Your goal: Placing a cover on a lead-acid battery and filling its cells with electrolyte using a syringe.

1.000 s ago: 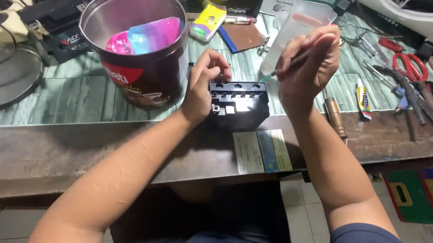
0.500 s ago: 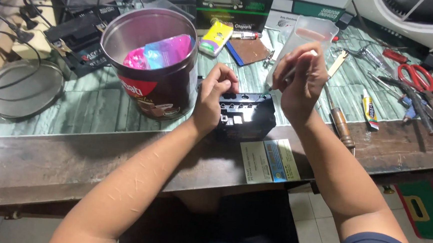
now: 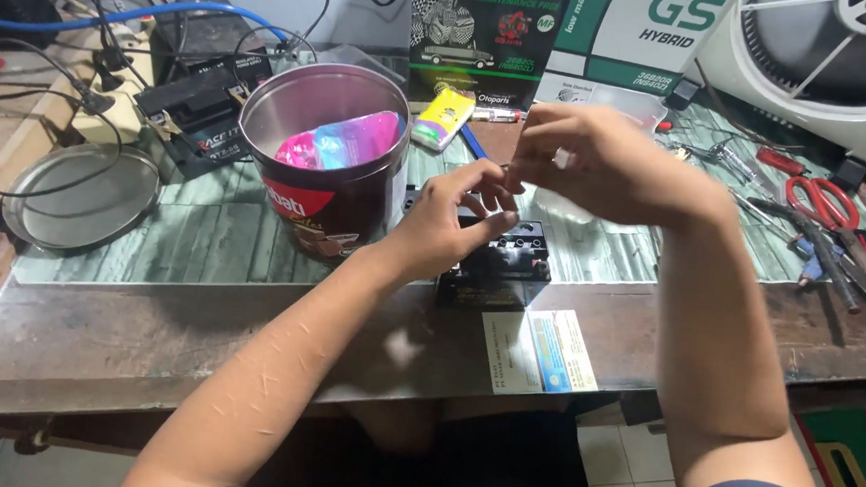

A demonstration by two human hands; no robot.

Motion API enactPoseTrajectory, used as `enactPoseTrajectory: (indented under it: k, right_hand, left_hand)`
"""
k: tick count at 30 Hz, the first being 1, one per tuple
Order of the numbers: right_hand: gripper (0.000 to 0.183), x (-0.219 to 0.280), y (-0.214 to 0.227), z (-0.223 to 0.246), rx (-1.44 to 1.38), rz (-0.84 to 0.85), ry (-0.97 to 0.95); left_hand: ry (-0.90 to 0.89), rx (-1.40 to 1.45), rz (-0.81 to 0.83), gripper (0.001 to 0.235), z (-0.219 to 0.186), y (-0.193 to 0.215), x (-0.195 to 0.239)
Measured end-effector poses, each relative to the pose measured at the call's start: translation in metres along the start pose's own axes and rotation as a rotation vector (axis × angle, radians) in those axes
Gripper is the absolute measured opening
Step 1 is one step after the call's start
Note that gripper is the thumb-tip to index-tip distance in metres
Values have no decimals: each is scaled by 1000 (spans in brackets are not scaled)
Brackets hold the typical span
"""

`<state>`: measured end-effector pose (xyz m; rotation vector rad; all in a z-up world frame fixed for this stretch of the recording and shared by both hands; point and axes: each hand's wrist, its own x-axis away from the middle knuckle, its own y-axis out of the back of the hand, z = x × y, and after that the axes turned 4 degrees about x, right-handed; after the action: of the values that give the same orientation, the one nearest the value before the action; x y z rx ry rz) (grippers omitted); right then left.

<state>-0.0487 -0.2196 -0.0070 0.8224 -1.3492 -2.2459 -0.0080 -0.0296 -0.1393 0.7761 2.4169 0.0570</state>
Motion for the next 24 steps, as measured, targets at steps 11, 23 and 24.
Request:
enactPoseTrajectory:
  k: [11, 23, 24]
  right_hand:
    - [22, -12, 44, 18, 267, 312, -428]
    - [17, 5, 45, 6, 339, 230, -314]
    - [21, 5, 45, 7, 372, 228, -335]
  left_hand:
    - [-198, -77, 207, 16, -15, -3, -21]
    - [-272, -211, 86, 13, -1, -13, -7]
    - [-286, -220, 62, 11, -1, -14, -7]
